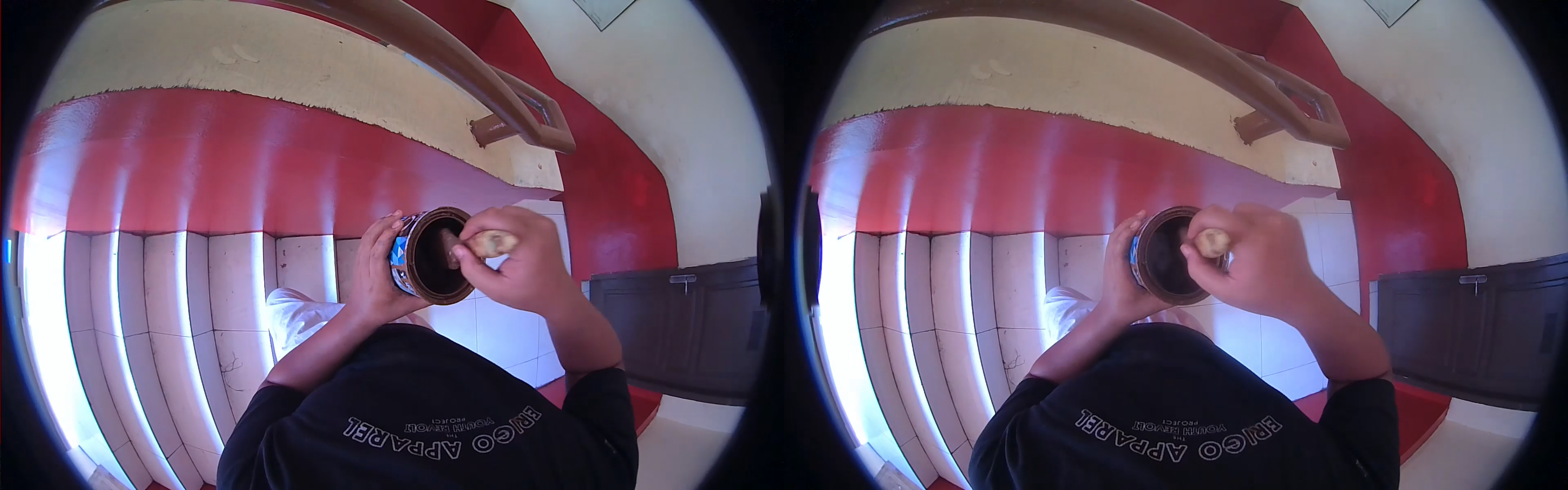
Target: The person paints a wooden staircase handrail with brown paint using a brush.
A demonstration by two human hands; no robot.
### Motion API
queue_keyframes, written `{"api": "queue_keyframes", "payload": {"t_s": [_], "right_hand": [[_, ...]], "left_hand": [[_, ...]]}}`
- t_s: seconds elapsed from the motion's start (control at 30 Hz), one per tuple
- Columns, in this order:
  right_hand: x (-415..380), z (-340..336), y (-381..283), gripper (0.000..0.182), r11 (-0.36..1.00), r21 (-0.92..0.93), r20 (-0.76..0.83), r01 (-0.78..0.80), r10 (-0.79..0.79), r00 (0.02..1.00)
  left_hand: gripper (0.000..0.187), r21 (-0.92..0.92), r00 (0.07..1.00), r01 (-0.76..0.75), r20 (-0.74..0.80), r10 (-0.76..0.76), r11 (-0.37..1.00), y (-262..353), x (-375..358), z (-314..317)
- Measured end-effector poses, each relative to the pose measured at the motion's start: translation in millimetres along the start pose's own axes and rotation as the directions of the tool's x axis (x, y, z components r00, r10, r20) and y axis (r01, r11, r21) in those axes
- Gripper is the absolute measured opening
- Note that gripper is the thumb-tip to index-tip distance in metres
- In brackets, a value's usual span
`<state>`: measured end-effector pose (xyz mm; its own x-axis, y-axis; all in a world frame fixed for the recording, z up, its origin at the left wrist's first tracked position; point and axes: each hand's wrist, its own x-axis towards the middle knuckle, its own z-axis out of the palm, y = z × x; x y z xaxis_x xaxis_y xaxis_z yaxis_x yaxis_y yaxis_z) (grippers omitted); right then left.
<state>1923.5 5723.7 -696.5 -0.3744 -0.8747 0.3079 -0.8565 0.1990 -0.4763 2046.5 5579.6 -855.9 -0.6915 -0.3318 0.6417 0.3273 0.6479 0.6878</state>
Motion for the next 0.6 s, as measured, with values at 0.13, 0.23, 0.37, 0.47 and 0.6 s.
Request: {"api": "queue_keyframes", "payload": {"t_s": [0.13, 0.23, 0.37, 0.47, 0.6], "right_hand": [[-2.8, -11.0, 2.0, 0.010, 0.962, 0.268, -0.144, -0.041, 0.082, 0.986], [-15.3, -31.4, 27.8, 0.007, 0.884, 0.454, -0.289, -0.110, 0.262, 0.921], [-33.8, -22.5, 62.8, 0.010, 0.457, 0.887, -0.223, -0.071, 0.557, 0.800], [-40.5, 4.3, 68.0, 0.012, 0.167, 0.985, -0.103, -0.038, 0.754, 0.649], [-40.4, 35.0, 70.3, 0.013, -0.143, 0.990, 0.123, 0.001, 0.854, 0.506]], "left_hand": [[0.118, 0.038, 1.000, 0.025, 0.012, -0.025, 0.999, -3.6, -1.4, -3.2], [0.116, 0.053, 0.999, 0.046, 0.020, -0.047, 0.998, -4.8, -0.6, -6.2], [0.116, 0.050, 0.996, 0.085, 0.013, -0.086, 0.995, -4.8, 2.0, -8.0], [0.115, 0.073, 0.991, 0.130, 0.021, -0.132, 0.989, -0.4, 5.9, -12.9], [0.111, 0.128, 0.992, 0.123, 0.000, -0.124, 0.984, 5.4, 14.9, -23.2]]}}
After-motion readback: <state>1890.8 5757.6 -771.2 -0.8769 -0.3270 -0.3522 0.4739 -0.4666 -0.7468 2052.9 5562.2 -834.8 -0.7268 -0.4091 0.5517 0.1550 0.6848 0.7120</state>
